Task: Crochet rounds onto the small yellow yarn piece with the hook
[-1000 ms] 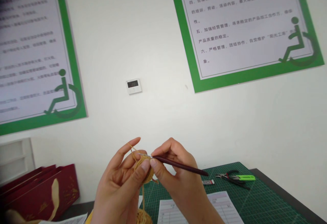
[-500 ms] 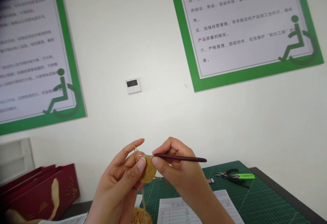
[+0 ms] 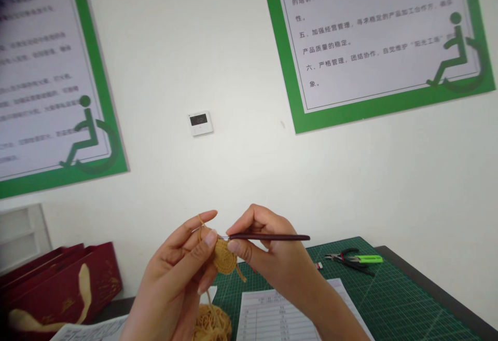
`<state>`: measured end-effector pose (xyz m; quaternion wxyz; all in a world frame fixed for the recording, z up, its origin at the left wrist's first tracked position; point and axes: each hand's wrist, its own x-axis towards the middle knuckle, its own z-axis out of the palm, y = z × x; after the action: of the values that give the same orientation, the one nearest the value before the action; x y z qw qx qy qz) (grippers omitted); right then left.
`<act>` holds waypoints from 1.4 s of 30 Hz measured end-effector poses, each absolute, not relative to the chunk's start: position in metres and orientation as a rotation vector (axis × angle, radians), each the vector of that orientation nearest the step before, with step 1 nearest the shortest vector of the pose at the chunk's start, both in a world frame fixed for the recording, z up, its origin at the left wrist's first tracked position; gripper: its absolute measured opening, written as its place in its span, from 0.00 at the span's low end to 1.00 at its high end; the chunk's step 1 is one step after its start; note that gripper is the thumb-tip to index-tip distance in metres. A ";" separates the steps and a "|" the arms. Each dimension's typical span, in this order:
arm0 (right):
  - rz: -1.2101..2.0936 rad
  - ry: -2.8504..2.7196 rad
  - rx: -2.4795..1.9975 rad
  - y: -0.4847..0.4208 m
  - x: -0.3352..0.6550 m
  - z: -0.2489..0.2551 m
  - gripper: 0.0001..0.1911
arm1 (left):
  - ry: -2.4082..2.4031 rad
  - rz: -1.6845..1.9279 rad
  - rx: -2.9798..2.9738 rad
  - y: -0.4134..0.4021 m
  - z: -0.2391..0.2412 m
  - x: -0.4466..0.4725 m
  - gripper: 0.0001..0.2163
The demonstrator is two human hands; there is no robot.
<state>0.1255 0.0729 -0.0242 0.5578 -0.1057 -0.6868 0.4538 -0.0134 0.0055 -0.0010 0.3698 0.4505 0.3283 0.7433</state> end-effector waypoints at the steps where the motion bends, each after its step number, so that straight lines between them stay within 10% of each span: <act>1: 1.125 -1.611 -0.237 0.073 0.124 -0.025 0.13 | 0.830 1.935 1.154 0.006 -0.002 -0.013 0.13; 42: 1.558 -1.480 -0.204 0.072 0.096 -0.036 0.14 | 0.745 2.186 1.064 0.014 -0.011 -0.020 0.15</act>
<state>0.0962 0.0724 -0.0355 0.4718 -0.0834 -0.6046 0.6363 -0.0198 0.0138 -0.0114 0.2948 0.3998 0.2798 0.8216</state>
